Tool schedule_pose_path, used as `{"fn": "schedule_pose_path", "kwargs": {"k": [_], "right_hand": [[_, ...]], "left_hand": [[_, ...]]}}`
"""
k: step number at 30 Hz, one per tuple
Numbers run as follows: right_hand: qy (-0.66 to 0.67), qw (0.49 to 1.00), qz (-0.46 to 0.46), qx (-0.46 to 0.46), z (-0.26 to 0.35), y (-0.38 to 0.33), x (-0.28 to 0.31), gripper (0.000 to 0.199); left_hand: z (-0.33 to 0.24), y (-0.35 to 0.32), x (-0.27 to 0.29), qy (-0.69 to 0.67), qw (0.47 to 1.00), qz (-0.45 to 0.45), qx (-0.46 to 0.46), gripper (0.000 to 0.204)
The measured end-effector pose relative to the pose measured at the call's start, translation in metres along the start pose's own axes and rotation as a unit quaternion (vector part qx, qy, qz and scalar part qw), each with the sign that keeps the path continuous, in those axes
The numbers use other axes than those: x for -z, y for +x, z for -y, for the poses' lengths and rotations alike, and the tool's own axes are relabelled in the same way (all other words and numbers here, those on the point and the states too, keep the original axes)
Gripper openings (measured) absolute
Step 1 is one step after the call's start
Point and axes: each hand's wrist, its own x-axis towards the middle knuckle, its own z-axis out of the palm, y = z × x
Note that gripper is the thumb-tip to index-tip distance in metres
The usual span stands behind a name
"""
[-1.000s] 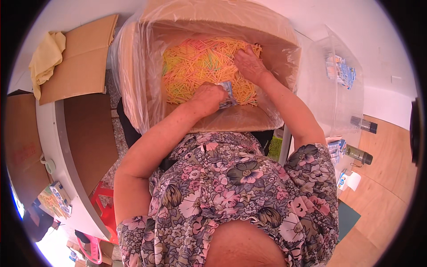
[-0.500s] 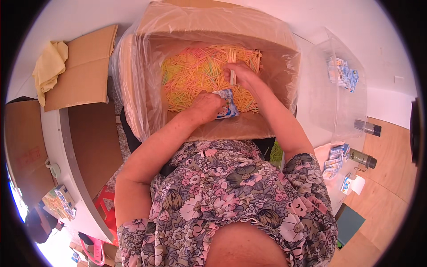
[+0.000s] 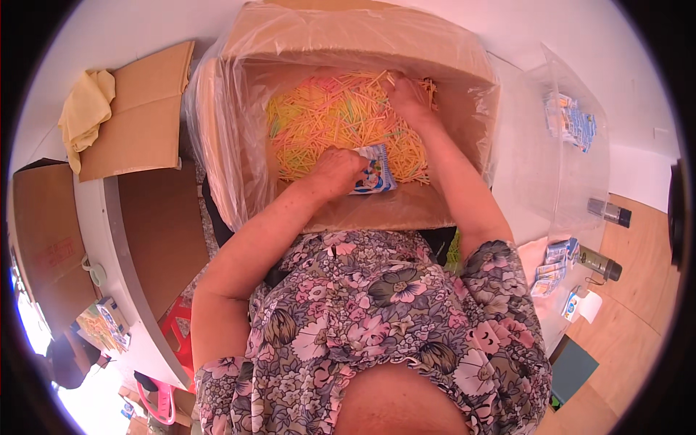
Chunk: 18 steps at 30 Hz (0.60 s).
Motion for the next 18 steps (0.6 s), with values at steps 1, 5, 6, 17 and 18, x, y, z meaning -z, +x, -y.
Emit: {"fn": "schedule_pose_path", "kwargs": {"k": [1,5,6,17,18], "right_hand": [[0.001,1.000,0.001,-0.007,-0.002,-0.002,0.008,0.038],[-0.094,0.995,0.019,-0.002,-0.007,-0.007,0.023,0.037],[-0.097,0.995,-0.022,0.022,-0.004,-0.009,0.026,0.036],[0.275,0.935,0.192,0.114,-0.016,-0.107,0.037,0.025],[0.366,0.905,0.144,0.162,-0.017,-0.117,0.039,0.028]], "left_hand": [[-0.001,0.001,0.001,0.005,1.000,0.007,-0.006,0.022],[-0.016,0.003,0.005,0.028,0.998,0.053,0.015,0.028],[-0.012,0.003,-0.002,0.026,0.999,0.042,-0.007,0.029],[-0.015,0.002,0.010,0.108,0.994,-0.025,0.013,0.020],[-0.015,-0.001,0.019,-0.037,0.997,-0.049,0.044,0.019]]}}
